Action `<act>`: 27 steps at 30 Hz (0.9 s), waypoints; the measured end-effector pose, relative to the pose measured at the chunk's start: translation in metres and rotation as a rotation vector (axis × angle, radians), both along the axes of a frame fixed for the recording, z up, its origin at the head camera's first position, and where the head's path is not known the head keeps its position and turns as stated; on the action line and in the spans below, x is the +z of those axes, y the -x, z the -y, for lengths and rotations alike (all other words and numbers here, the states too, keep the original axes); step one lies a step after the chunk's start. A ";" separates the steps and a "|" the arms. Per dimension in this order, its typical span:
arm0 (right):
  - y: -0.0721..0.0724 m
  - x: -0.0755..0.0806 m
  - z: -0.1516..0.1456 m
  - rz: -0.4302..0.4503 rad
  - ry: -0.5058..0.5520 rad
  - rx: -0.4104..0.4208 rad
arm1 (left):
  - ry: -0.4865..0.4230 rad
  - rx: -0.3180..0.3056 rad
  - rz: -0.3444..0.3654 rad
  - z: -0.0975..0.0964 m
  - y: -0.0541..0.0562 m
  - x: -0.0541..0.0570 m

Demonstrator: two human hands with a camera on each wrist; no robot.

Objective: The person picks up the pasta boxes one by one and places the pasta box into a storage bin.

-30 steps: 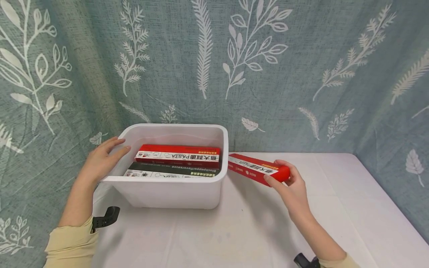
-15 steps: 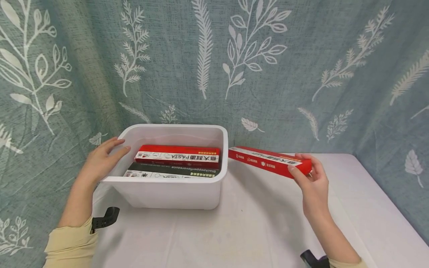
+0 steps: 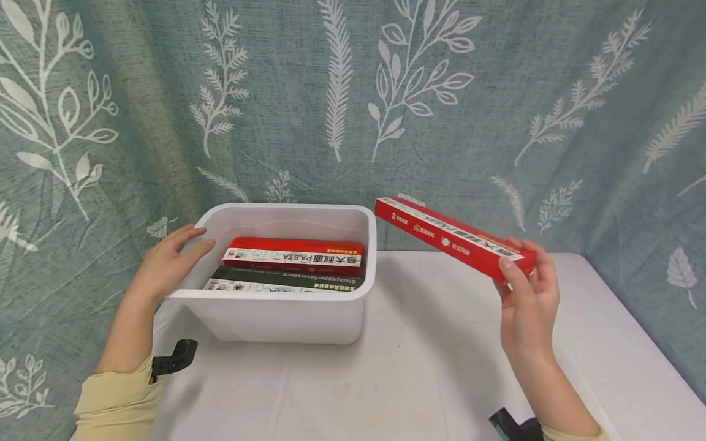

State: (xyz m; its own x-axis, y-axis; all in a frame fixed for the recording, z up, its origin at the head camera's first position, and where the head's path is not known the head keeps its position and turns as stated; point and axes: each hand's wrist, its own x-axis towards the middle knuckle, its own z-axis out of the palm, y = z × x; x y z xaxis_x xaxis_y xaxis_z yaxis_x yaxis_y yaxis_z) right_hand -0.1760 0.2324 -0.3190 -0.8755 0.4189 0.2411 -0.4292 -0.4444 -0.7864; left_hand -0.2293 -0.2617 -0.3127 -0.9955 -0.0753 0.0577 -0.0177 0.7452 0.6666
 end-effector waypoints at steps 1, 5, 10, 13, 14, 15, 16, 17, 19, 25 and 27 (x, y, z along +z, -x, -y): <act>0.000 0.001 0.002 -0.015 0.006 -0.002 | -0.001 0.000 0.000 0.000 0.000 0.000; -0.001 0.006 0.009 -0.073 0.012 0.009 | -0.002 -0.004 -0.008 -0.001 -0.001 0.000; -0.001 0.010 0.019 -0.106 -0.028 0.073 | -0.002 -0.006 -0.017 0.000 -0.002 0.000; -0.001 0.011 0.025 -0.105 -0.066 0.121 | -0.003 -0.001 -0.013 -0.001 -0.001 0.000; -0.001 0.011 0.027 -0.103 -0.085 0.138 | -0.005 0.002 -0.011 -0.001 -0.001 0.000; -0.001 0.011 0.029 -0.100 -0.105 0.156 | -0.005 0.004 -0.010 -0.001 -0.001 0.000; -0.001 0.011 0.031 -0.096 -0.123 0.176 | -0.005 0.003 -0.010 -0.001 -0.001 0.000; 0.000 0.011 0.033 -0.093 -0.138 0.198 | -0.005 0.002 -0.011 -0.001 0.000 0.000; 0.000 0.011 0.038 -0.088 -0.175 0.245 | -0.006 0.000 -0.013 -0.001 0.000 -0.001; 0.006 0.008 0.056 -0.068 -0.271 0.340 | 0.004 -0.012 -0.025 0.001 0.001 -0.002; 0.009 0.007 0.062 -0.055 -0.304 0.367 | 0.005 -0.013 -0.026 0.002 0.002 -0.003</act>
State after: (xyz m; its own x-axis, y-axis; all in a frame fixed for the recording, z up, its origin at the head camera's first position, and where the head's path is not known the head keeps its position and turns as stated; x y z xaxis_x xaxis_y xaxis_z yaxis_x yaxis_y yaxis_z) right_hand -0.1848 0.1702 -0.3116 -0.9348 -0.0116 0.3550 -0.3318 -0.3280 -0.8845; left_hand -0.2309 -0.2635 -0.3152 -0.9946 -0.0617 0.0838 0.0094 0.7485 0.6630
